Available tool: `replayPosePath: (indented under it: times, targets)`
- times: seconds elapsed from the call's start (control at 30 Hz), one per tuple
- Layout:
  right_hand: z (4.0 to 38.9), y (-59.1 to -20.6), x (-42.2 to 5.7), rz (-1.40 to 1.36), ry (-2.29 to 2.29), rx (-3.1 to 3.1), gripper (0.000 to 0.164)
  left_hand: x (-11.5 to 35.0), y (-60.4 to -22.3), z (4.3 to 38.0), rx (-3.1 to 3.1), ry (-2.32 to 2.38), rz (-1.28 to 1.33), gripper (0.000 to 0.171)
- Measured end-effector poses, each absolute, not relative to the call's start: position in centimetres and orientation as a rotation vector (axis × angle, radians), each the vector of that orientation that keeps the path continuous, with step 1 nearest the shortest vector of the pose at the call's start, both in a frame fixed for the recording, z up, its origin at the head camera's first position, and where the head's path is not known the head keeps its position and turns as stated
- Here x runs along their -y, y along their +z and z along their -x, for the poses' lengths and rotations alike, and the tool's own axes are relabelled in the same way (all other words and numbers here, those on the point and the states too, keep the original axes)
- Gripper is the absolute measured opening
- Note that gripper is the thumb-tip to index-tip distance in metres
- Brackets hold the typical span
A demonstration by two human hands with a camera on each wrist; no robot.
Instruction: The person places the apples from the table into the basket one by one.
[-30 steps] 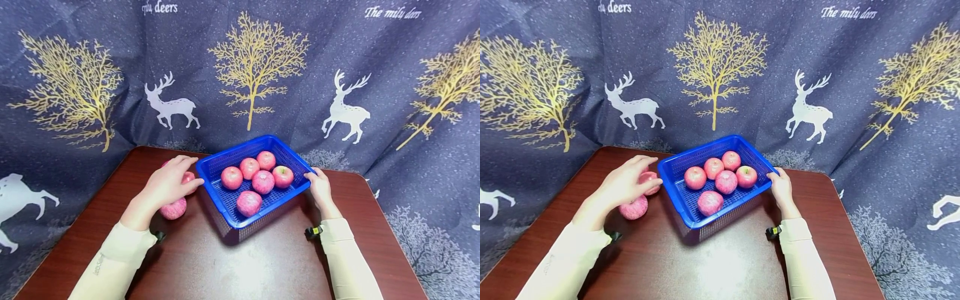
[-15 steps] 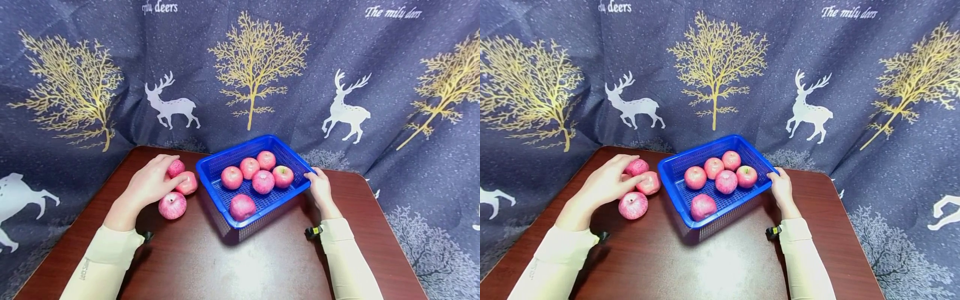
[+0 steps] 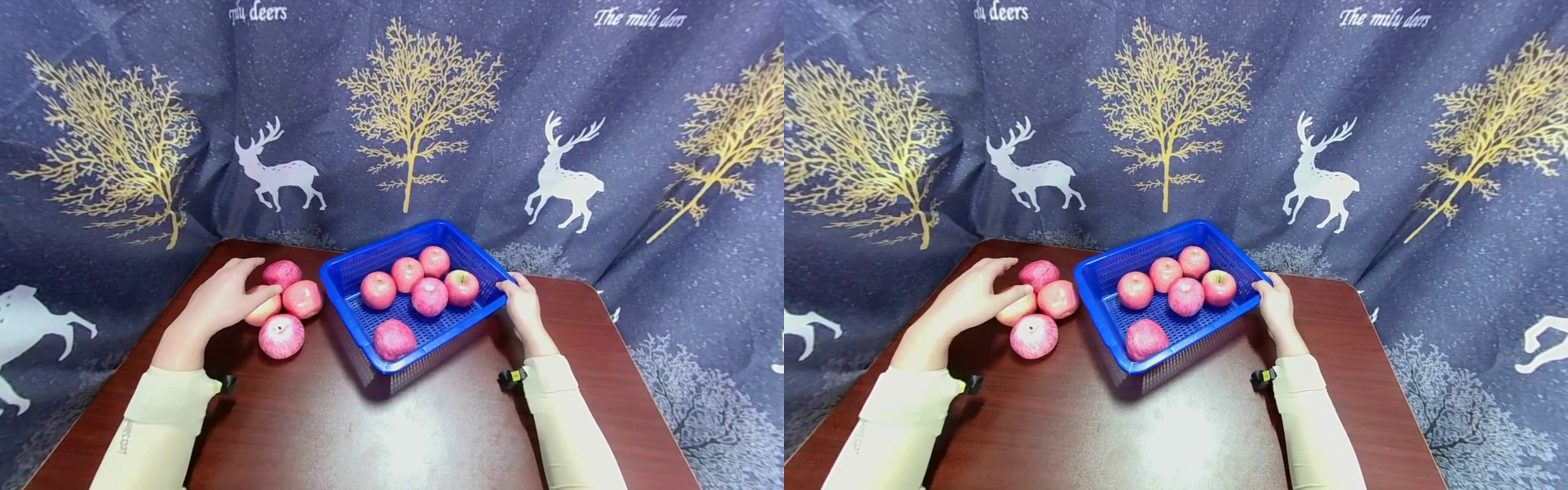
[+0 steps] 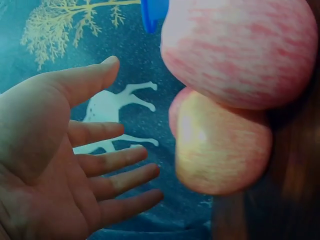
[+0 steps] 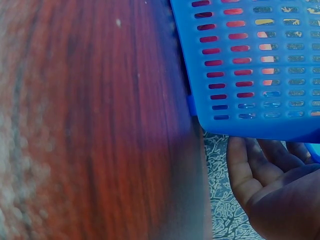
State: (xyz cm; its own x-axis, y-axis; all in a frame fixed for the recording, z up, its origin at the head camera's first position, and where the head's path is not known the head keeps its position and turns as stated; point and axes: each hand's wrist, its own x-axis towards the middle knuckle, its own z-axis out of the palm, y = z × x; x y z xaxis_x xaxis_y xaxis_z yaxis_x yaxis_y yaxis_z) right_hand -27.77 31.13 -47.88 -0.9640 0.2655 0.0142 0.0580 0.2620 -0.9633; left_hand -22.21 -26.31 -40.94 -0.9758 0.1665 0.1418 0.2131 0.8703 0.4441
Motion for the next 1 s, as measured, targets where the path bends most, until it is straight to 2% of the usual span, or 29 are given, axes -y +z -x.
replayPosePath:
  times: [0.77, 0.87, 1.0]
  targets:
    - [27.7, -47.8, -31.1, 0.282, 1.785, 2.354, 0.039, 27.1, -43.9, 23.2, 3.069, -0.704, 0.238, 0.096]
    - [27.7, -47.9, -31.1, 0.268, 1.784, 2.342, 0.038, 26.9, -44.1, 23.4, 3.074, -0.696, 0.236, 0.086]
    - [27.8, -47.9, -31.1, 0.271, 1.791, 2.334, 0.038, 26.7, -44.5, 23.7, 3.072, -0.712, 0.274, 0.057]
